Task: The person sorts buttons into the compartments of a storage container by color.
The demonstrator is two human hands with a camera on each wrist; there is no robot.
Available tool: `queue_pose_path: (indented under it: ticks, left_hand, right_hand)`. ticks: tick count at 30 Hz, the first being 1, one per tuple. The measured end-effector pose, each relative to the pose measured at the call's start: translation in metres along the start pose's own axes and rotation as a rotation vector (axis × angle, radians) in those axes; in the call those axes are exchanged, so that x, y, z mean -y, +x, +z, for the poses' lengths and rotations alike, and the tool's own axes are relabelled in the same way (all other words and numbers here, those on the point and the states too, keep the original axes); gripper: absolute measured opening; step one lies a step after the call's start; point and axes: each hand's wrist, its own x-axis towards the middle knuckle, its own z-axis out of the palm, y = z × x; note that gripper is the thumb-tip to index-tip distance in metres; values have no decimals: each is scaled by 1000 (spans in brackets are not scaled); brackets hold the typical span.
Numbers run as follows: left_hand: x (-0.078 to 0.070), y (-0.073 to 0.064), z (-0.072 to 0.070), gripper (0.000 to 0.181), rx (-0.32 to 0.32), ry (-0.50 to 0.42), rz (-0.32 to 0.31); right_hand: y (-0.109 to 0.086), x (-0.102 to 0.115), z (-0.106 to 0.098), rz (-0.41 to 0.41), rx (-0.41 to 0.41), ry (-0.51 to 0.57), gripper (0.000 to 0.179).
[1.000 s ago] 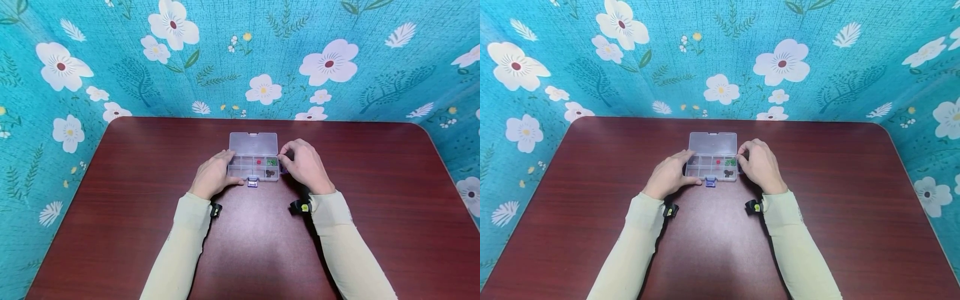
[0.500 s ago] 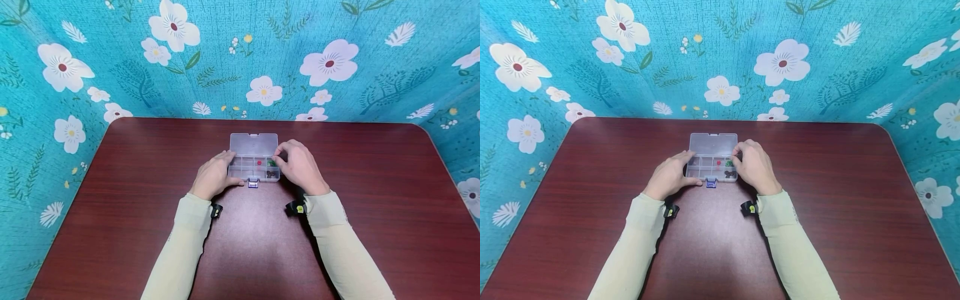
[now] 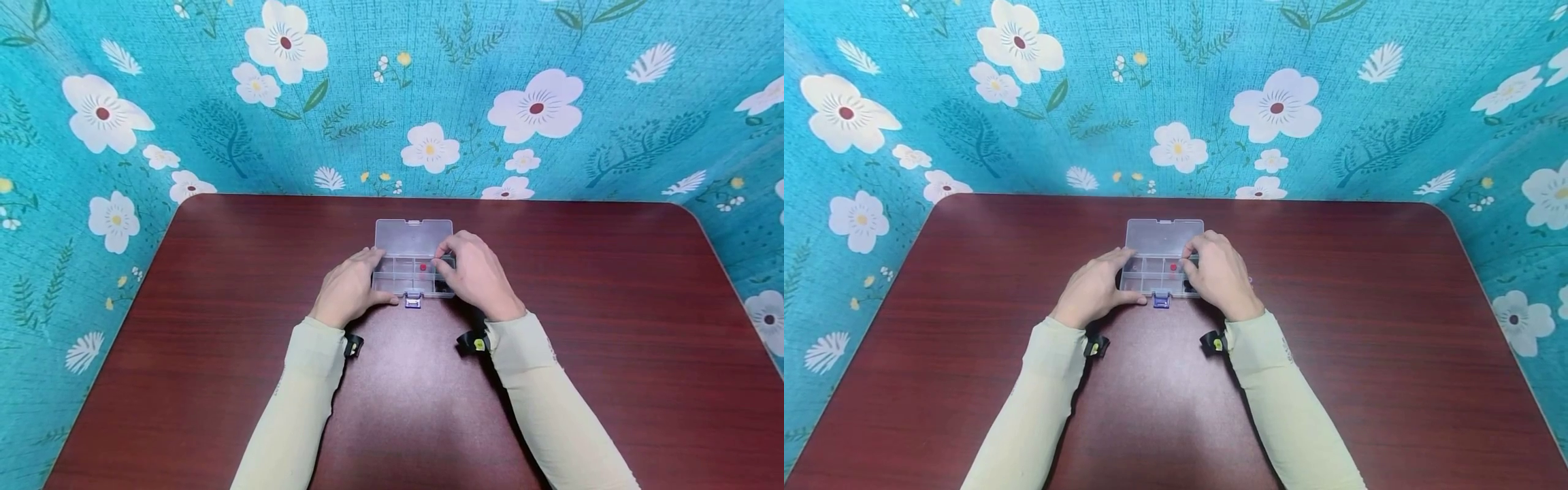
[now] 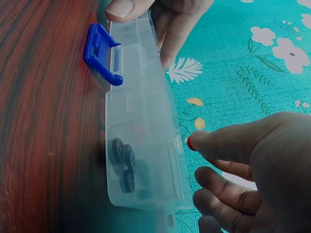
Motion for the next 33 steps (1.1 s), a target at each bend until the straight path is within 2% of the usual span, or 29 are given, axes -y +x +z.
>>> queue_pose_path:
  ticks: [4,11,33]
  left_hand:
    - [3,2,-2,97,1,3,15]
    - [3,1,0,97,2,5,4]
    - [3,2,-4,96,2,14,29]
  right_hand:
    - [2,4,2,3,2,-5,6]
    - [3,6,9,-7,18,-7,7]
    - [6,10,17,-34,1,-37,7]
